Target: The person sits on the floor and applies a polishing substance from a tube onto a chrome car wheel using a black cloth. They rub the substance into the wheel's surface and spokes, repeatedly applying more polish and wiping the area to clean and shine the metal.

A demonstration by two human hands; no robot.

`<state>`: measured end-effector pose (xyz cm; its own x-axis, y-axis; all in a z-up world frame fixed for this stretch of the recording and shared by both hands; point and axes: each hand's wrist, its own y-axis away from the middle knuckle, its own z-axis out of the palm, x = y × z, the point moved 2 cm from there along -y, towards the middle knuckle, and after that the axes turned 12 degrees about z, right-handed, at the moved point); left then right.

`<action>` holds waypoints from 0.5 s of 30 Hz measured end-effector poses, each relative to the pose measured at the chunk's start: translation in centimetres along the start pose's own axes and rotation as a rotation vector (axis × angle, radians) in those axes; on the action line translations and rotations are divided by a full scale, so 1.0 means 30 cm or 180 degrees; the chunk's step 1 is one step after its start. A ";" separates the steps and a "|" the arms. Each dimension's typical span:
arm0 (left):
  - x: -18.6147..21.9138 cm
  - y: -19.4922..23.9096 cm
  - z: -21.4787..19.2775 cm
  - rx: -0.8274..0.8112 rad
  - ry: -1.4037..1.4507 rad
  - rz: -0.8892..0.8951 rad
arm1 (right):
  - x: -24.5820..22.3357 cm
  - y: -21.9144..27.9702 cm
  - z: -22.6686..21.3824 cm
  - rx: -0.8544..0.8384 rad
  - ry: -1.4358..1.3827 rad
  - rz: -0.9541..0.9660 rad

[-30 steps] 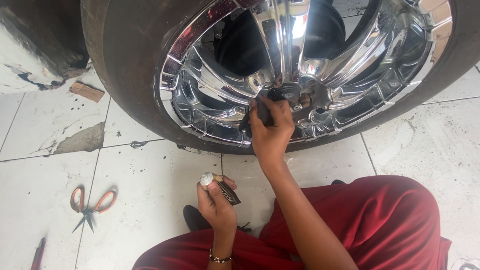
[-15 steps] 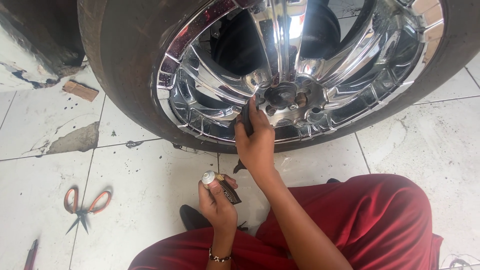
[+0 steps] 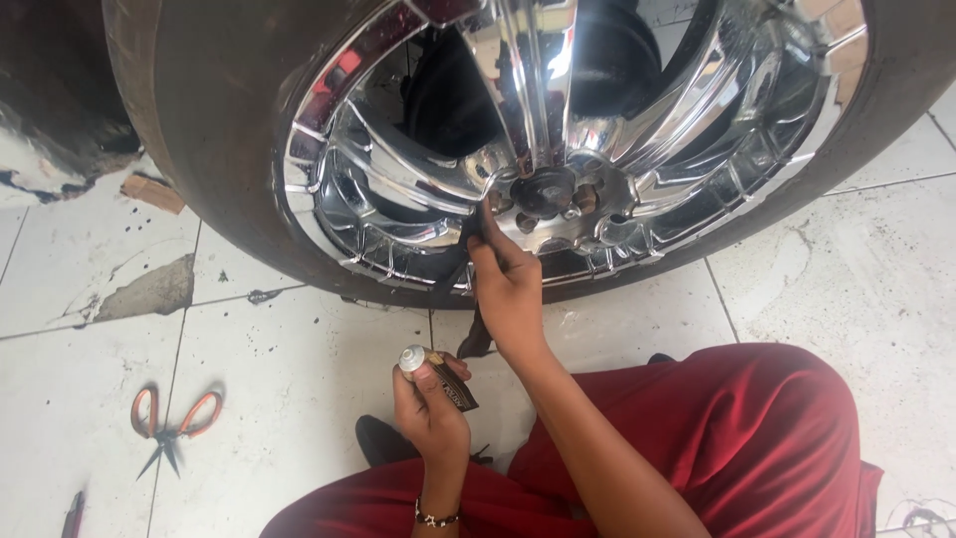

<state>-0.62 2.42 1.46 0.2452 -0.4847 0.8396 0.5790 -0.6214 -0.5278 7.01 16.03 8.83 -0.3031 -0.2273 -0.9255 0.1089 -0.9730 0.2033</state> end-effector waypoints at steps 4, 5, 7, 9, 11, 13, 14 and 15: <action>0.030 -0.009 0.025 -0.0077 -0.0163 -0.0061 | -0.035 -0.030 -0.024 -0.0373 -0.0796 0.0730; 0.023 0.014 0.018 -0.0087 -0.0175 -0.0083 | -0.048 -0.008 -0.038 -0.0358 -0.0801 0.0753; 0.001 0.025 0.019 -0.0056 -0.0029 -0.0081 | -0.100 0.011 -0.047 -0.0779 -0.1493 0.0634; 0.003 0.014 0.034 -0.0060 -0.0064 -0.0083 | -0.036 -0.014 -0.043 -0.0677 -0.1171 0.0575; 0.009 0.014 0.033 -0.0058 -0.0110 -0.0078 | 0.020 -0.023 -0.043 -0.0586 -0.0855 0.0521; -0.002 0.005 0.041 -0.0026 -0.0179 -0.0317 | 0.050 -0.042 -0.051 -0.0577 -0.1067 0.0720; -0.004 0.003 0.047 -0.0027 -0.0173 -0.0319 | 0.007 -0.050 -0.059 -0.0573 -0.1063 0.0717; -0.008 0.003 0.052 -0.0029 -0.0143 -0.0257 | -0.027 -0.058 -0.065 -0.0656 -0.1300 0.0989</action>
<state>0.58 3.45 1.41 0.2326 -0.4048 0.8843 0.5912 -0.6632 -0.4590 8.93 17.97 8.61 -0.5652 -0.5392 -0.6244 0.4223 -0.8393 0.3424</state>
